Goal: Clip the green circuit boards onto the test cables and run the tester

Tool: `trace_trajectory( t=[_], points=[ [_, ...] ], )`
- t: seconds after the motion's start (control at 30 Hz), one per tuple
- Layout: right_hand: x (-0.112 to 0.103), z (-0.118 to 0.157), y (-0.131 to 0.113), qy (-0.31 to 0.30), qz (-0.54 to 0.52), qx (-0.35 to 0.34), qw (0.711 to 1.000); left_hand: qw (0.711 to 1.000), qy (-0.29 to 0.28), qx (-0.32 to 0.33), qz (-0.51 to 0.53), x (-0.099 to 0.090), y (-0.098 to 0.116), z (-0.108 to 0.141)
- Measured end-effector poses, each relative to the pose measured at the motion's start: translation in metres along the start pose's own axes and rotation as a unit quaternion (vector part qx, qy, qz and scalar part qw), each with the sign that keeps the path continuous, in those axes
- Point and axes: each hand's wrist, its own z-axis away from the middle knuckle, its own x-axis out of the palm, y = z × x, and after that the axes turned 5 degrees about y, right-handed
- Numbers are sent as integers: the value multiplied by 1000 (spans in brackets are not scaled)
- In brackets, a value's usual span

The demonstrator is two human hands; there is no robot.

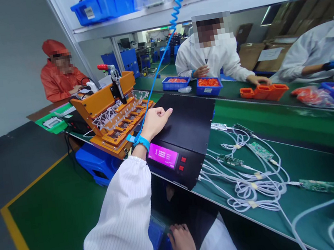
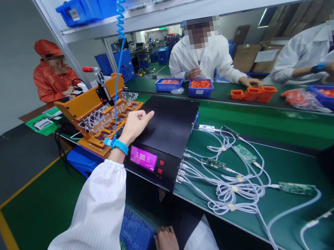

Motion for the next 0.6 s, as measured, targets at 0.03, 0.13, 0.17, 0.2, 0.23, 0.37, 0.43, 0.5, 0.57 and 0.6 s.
trace_trajectory(
  t=[0.03, 0.13, 0.17, 0.2, 0.23, 0.37, 0.43, 0.5, 0.57, 0.6],
  points=[
    [-2, 0, -1, -4, 1, 1, 1000, 1000, 0, 0, -1, 0, 0, 0],
    [-5, -1, -1, -8, 3, 0, 1000, 1000, -1, -1, -3, -1, 0, 0],
    [-4, -1, -1, -6, 3, -2, 1000, 1000, -2, -2, -4, -1, 0, 0],
    [-4, 0, 0, -2, 2, -3, 1000, 1000, -3, -4, -4, -1, 1, 0],
    [-2, 0, 0, 2, 0, -3, 1000, 1000, -4, -5, -4, -1, 1, 0],
    [4, 3, 4, 36, -18, -13, 999, 1000, -2, -6, -4, -1, 2, 0],
    [5, 3, 4, 53, -20, -16, 998, 1000, -2, -6, -5, -1, 2, 0],
    [5, 3, 4, 62, -16, -17, 998, 1000, 0, -4, -7, -1, 2, 0],
    [3, 3, 4, 67, -15, -23, 997, 1000, 2, -2, -9, -1, 2, 1],
    [2, 3, 4, 68, -16, -23, 997, 1000, 3, -2, -9, -1, 2, 1]
  ],
)
